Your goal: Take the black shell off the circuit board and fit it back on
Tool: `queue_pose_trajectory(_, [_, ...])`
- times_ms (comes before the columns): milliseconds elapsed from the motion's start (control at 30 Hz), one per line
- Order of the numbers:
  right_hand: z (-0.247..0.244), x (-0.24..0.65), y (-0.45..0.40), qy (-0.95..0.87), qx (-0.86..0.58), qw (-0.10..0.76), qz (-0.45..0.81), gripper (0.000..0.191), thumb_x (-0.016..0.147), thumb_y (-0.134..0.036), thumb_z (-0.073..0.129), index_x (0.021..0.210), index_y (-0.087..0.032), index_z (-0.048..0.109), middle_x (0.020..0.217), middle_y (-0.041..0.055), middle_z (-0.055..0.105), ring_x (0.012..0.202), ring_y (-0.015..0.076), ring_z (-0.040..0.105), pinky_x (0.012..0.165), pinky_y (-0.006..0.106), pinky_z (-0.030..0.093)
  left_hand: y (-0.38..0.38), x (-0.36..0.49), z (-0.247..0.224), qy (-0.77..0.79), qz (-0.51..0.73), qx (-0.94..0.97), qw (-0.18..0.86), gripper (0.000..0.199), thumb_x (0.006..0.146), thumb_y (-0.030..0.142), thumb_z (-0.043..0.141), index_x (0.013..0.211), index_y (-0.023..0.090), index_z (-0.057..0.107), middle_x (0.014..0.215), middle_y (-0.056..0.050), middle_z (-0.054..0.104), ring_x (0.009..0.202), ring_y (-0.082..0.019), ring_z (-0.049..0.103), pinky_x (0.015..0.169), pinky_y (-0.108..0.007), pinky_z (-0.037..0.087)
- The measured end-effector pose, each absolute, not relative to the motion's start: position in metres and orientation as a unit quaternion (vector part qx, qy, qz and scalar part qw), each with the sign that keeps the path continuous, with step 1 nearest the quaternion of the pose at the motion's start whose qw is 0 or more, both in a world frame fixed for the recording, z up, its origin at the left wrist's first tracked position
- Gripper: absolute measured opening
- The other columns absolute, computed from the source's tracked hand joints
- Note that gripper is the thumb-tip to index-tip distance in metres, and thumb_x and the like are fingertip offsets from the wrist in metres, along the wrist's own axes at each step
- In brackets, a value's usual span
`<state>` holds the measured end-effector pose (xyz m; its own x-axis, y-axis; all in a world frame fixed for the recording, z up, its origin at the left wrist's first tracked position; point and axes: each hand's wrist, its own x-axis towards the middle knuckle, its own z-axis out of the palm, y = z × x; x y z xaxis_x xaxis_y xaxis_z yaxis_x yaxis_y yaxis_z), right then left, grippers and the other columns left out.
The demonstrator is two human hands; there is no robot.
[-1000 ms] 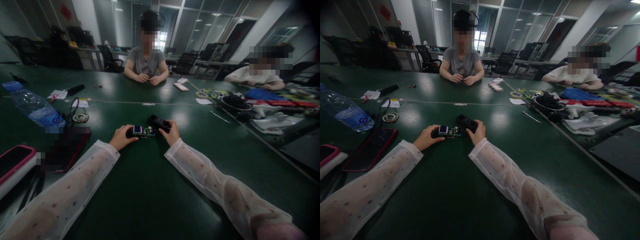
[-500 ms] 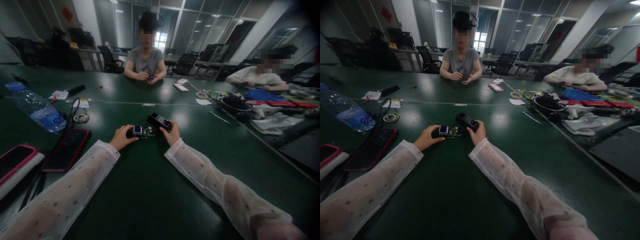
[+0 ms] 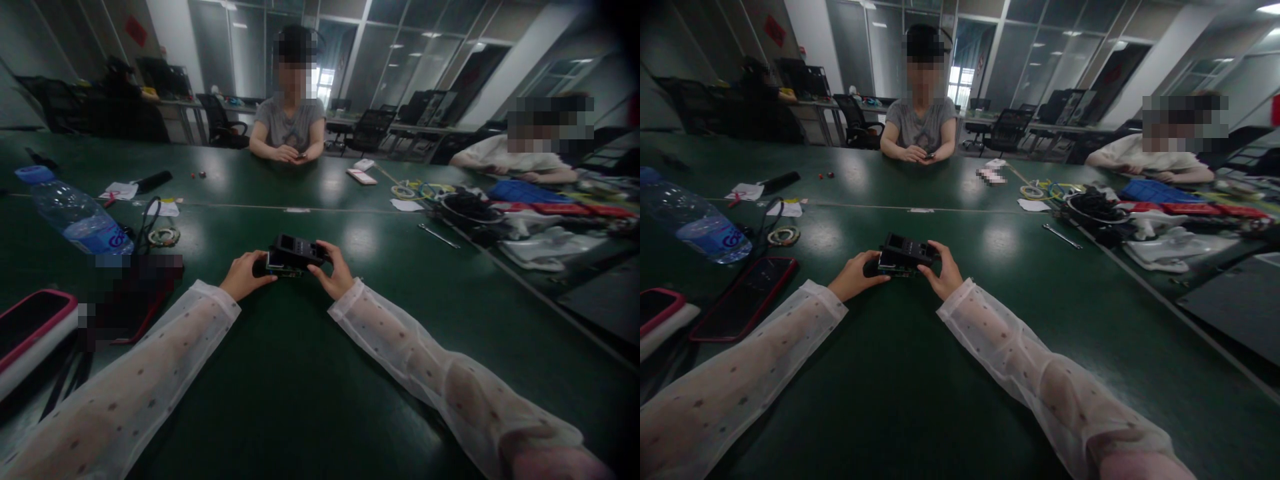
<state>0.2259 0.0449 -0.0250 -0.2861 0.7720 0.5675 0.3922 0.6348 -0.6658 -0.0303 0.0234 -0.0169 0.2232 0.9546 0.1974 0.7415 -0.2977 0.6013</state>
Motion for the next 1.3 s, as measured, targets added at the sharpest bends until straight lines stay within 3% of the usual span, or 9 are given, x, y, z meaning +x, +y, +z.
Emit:
queue_pose_trajectory(433, [-0.027, 0.225, 0.045, -0.819, -0.361, 0.396, 0.203, 0.056, 0.082, -0.034, 0.060, 0.131, -0.024, 0.036, 0.126, 0.0117, 0.050, 0.116, 0.0266, 0.052, 0.099, 0.051, 0.044, 0.022, -0.028, -0.012, 0.567, 0.261, 0.760, 0.183, 0.059, 0.071, 0.046, 0.068, 0.122, 0.021, 0.049, 0.121, -0.012, 0.058, 0.116, -0.030, 0.052, 0.097, -0.050, 0.040])
queue_pose_trajectory(1100, [-0.017, 0.225, 0.038, -0.827, -0.382, 0.391, 0.134, 0.056, 0.078, -0.036, 0.063, 0.128, -0.023, 0.040, 0.116, 0.0115, 0.055, 0.104, 0.0272, 0.056, 0.089, 0.049, 0.049, 0.022, -0.027, -0.013, 0.552, 0.286, 0.762, 0.180, 0.059, 0.072, 0.042, 0.069, 0.122, 0.021, 0.048, 0.120, -0.010, 0.059, 0.114, -0.028, 0.054, 0.096, -0.047, 0.041])
queue_pose_trajectory(1300, [-0.025, 0.226, 0.046, -0.854, -0.363, 0.328, 0.177, 0.060, 0.075, -0.031, 0.066, 0.128, -0.024, 0.039, 0.120, 0.0107, 0.055, 0.110, 0.0268, 0.055, 0.092, 0.049, 0.047, 0.023, -0.029, -0.017, 0.558, 0.278, 0.764, 0.168, 0.064, 0.071, 0.045, 0.069, 0.126, 0.023, 0.045, 0.125, -0.011, 0.056, 0.118, -0.029, 0.050, 0.097, -0.049, 0.039])
